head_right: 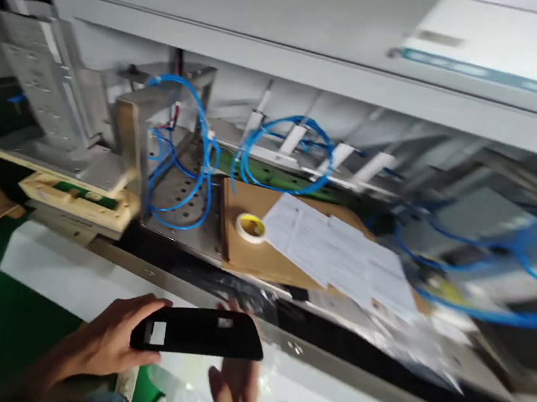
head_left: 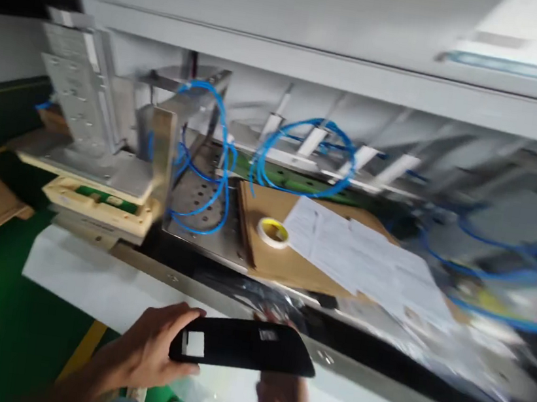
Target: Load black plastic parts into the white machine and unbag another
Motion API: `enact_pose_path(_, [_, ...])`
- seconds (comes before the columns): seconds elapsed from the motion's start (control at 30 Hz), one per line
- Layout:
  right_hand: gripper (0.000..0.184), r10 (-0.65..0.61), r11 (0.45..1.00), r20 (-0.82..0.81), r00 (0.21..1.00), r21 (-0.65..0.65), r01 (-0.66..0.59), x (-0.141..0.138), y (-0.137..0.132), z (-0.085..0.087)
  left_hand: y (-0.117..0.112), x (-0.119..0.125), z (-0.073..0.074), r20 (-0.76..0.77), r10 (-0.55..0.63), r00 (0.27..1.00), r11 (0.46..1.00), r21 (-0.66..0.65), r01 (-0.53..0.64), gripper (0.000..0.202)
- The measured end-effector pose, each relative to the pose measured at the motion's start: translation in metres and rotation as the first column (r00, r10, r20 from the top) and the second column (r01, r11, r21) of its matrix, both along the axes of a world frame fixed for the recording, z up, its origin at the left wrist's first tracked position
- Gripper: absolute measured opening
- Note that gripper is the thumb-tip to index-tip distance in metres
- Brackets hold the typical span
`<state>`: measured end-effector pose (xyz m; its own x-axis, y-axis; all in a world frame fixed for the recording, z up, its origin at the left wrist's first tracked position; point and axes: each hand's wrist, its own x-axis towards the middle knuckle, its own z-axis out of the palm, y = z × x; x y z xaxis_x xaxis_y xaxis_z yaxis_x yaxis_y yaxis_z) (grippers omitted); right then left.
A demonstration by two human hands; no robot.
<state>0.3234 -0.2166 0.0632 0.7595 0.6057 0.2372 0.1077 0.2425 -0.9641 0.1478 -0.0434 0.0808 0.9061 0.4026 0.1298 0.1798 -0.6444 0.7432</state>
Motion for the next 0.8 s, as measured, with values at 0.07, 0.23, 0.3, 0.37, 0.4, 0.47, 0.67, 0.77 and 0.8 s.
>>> enact_pose_path(0.07, [0.085, -0.009, 0.999, 0.405, 0.914, -0.034, 0.025, 0.008, 0.026, 0.012, 0.022, -0.022, 0.005, -0.053, 0.126, 0.991, 0.986, 0.115, -0.119, 0.062])
enact_pose_path(0.23, [0.068, 0.544, 0.824, 0.770, 0.334, -0.417, -0.383, -0.026, 0.114, 0.033, 0.055, -0.081, 0.015, -0.130, 0.246, 0.960, 0.915, 0.357, -0.186, 0.053])
enact_pose_path(0.3, [0.067, 0.621, 0.749, 0.761, 0.191, -0.504, -0.430, -0.042, 0.149, 0.035, 0.063, -0.100, 0.016, -0.063, 0.309, 0.949, 0.863, 0.439, -0.252, 0.050])
enact_pose_path(0.37, [0.070, 0.599, 0.763, 0.793, 0.109, -0.525, -0.377, -0.054, 0.182, 0.038, 0.070, -0.120, 0.016, 0.129, 0.427, 0.895, 0.711, 0.564, -0.420, 0.052])
enact_pose_path(0.4, [0.072, 0.572, 0.789, 0.816, 0.078, -0.522, -0.323, -0.059, 0.199, 0.040, 0.072, -0.129, 0.015, 0.271, 0.487, 0.830, 0.585, 0.605, -0.541, 0.051])
enact_pose_path(0.47, [0.074, 0.518, 0.843, 0.855, 0.026, -0.505, -0.186, -0.070, 0.235, 0.044, 0.072, -0.146, 0.010, 0.545, 0.568, 0.617, 0.308, 0.554, -0.774, 0.044])
enact_pose_path(0.67, [0.063, 0.455, 0.890, 0.886, -0.095, -0.449, 0.074, -0.110, 0.345, 0.048, 0.043, -0.149, -0.059, 0.556, 0.653, 0.514, 0.295, 0.438, -0.849, 0.015])
enact_pose_path(0.77, [0.060, 0.460, 0.885, 0.885, -0.075, -0.450, 0.117, -0.110, 0.390, 0.043, 0.016, -0.125, -0.124, 0.422, 0.654, 0.627, 0.439, 0.463, -0.770, 0.019])
enact_pose_path(0.8, [0.060, 0.469, 0.880, 0.881, -0.065, -0.459, 0.123, -0.107, 0.402, 0.042, 0.006, -0.116, -0.145, 0.374, 0.683, 0.627, 0.445, 0.468, -0.764, 0.020])
